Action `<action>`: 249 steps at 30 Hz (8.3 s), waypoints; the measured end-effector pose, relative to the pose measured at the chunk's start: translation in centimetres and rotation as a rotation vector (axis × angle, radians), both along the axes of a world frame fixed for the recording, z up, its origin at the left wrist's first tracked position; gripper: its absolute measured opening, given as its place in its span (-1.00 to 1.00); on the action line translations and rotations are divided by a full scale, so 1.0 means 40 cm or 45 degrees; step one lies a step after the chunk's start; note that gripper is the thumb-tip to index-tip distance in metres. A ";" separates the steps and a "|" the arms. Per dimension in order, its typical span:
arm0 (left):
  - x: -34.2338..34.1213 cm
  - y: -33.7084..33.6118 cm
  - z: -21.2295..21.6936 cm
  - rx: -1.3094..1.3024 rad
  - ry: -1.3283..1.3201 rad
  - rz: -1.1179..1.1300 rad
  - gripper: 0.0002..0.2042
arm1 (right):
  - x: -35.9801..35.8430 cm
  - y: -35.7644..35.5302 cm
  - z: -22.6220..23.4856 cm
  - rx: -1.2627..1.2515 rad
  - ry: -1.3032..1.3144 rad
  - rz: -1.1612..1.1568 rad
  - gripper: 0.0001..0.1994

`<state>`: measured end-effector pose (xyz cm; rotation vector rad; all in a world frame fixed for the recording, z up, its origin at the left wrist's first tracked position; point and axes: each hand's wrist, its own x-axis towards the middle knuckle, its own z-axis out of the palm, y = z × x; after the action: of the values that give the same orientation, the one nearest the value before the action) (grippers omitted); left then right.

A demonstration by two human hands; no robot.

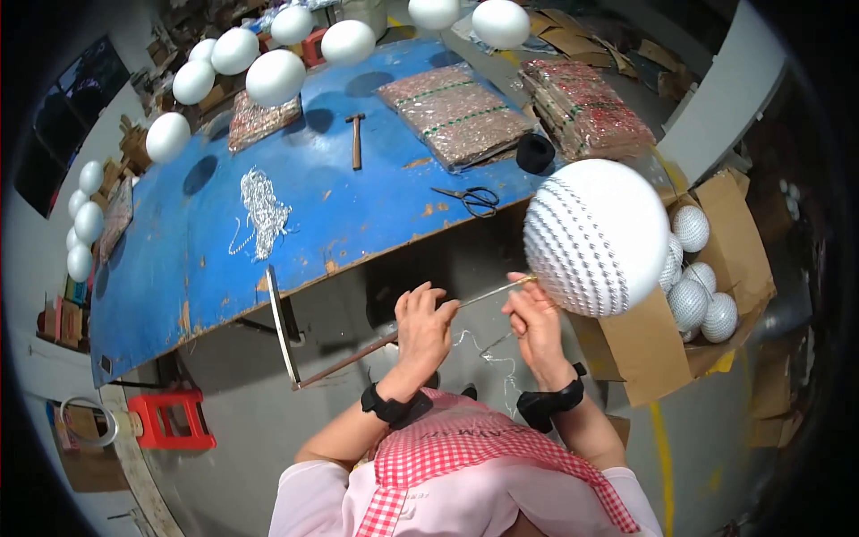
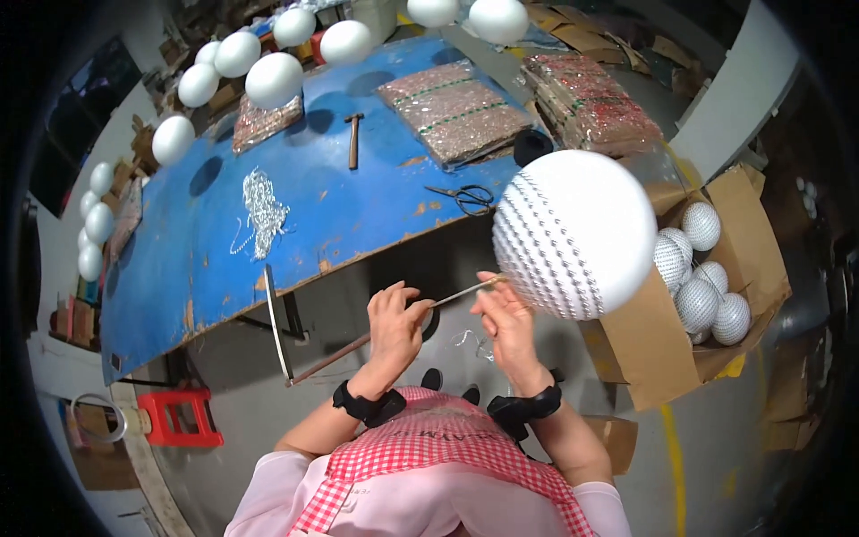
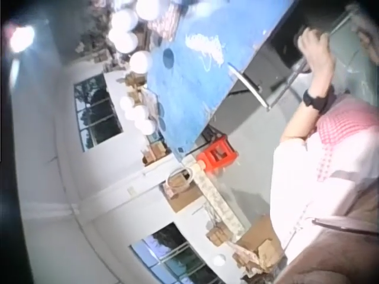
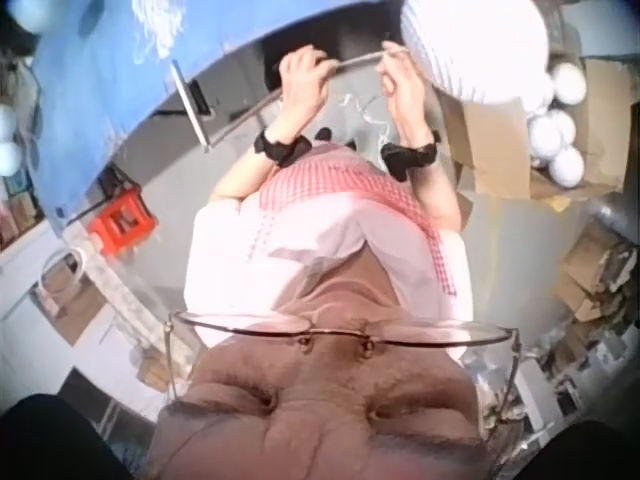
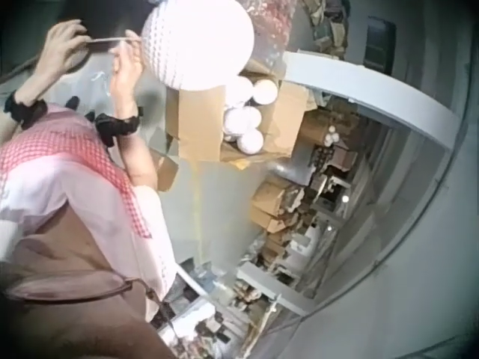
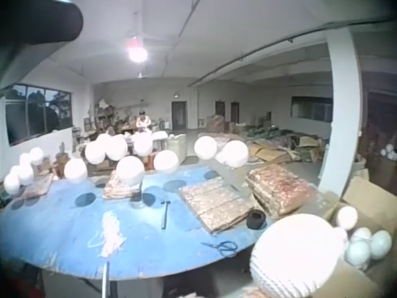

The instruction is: The person picks up a white foam ball and wraps a string of silver beads around it by hand. After completing the decorative pattern, they place the finished ball into a cardboard box.

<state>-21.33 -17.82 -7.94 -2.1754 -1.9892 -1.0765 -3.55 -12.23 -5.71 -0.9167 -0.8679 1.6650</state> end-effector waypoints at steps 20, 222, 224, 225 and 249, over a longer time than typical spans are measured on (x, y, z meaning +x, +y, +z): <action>-0.099 0.088 0.117 0.463 -0.126 -0.573 -0.33 | -0.194 -0.106 -0.192 0.003 -0.022 0.234 -0.73; -0.062 0.178 0.061 0.088 0.031 -1.191 -0.36 | 0.115 -0.336 0.094 -0.251 -0.075 -0.370 -0.88; -0.058 0.175 0.061 0.087 0.071 -1.187 -0.36 | 0.101 -0.348 0.136 -0.169 -0.120 -0.320 -0.87; -0.056 0.174 0.061 0.088 0.112 -1.179 -0.36 | 0.089 -0.353 0.167 -0.170 -0.119 -0.318 -0.87; -0.080 0.216 0.036 0.027 -0.050 -1.220 -0.37 | 0.059 -0.332 0.132 -0.249 0.066 -0.155 -0.85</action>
<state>-24.54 -9.17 -6.48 -3.1634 -0.8402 -1.1403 -1.19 -25.50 -0.42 -1.0337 -0.6094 1.6801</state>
